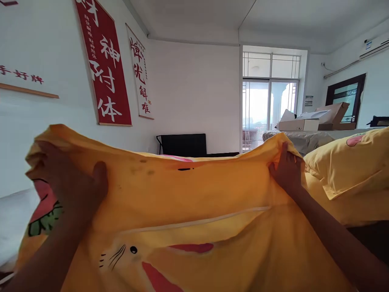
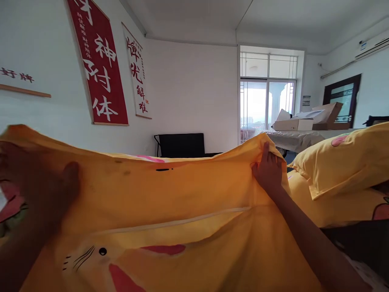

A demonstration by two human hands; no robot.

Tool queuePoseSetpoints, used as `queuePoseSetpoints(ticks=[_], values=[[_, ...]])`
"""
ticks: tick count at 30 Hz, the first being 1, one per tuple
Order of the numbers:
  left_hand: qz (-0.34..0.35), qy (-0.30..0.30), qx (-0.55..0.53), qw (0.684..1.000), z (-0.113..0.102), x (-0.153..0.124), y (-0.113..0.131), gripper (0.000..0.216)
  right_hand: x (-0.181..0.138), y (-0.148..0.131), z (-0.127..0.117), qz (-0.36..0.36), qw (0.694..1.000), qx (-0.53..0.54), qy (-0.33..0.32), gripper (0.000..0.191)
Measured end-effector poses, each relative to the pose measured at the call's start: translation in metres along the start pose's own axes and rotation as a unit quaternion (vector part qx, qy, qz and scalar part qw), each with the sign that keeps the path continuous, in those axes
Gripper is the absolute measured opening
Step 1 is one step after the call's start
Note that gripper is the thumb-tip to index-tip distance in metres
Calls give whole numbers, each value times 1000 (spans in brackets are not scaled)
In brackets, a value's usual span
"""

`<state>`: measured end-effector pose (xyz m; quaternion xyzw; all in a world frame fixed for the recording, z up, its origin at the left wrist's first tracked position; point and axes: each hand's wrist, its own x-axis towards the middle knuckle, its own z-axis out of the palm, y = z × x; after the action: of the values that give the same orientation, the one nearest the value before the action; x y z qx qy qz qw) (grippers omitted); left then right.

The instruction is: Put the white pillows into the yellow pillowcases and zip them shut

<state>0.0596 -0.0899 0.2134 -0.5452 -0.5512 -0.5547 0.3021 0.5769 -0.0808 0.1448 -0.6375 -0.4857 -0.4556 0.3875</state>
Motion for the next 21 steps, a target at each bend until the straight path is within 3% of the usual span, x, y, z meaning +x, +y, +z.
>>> queuePoseSetpoints(ticks=[3, 7, 14, 18, 21], values=[[18, 1, 66, 998, 37, -11, -15, 88, -20, -18, 52, -12, 999, 3, -30, 77], [22, -61, 113, 991, 102, -39, -42, 77, -44, -29, 122, -28, 997, 14, -69, 76], [43, -157, 121, 979, 193, -86, -80, 71, -99, -31, 209, -49, 987, 29, -152, 81], [-7, -249, 107, 963, 264, -123, -111, 74, -135, -31, 254, -28, 959, 32, -279, 87], [-74, -369, 95, 922, 299, -160, -136, 79, -161, -26, 272, -1, 904, 32, -427, 85]])
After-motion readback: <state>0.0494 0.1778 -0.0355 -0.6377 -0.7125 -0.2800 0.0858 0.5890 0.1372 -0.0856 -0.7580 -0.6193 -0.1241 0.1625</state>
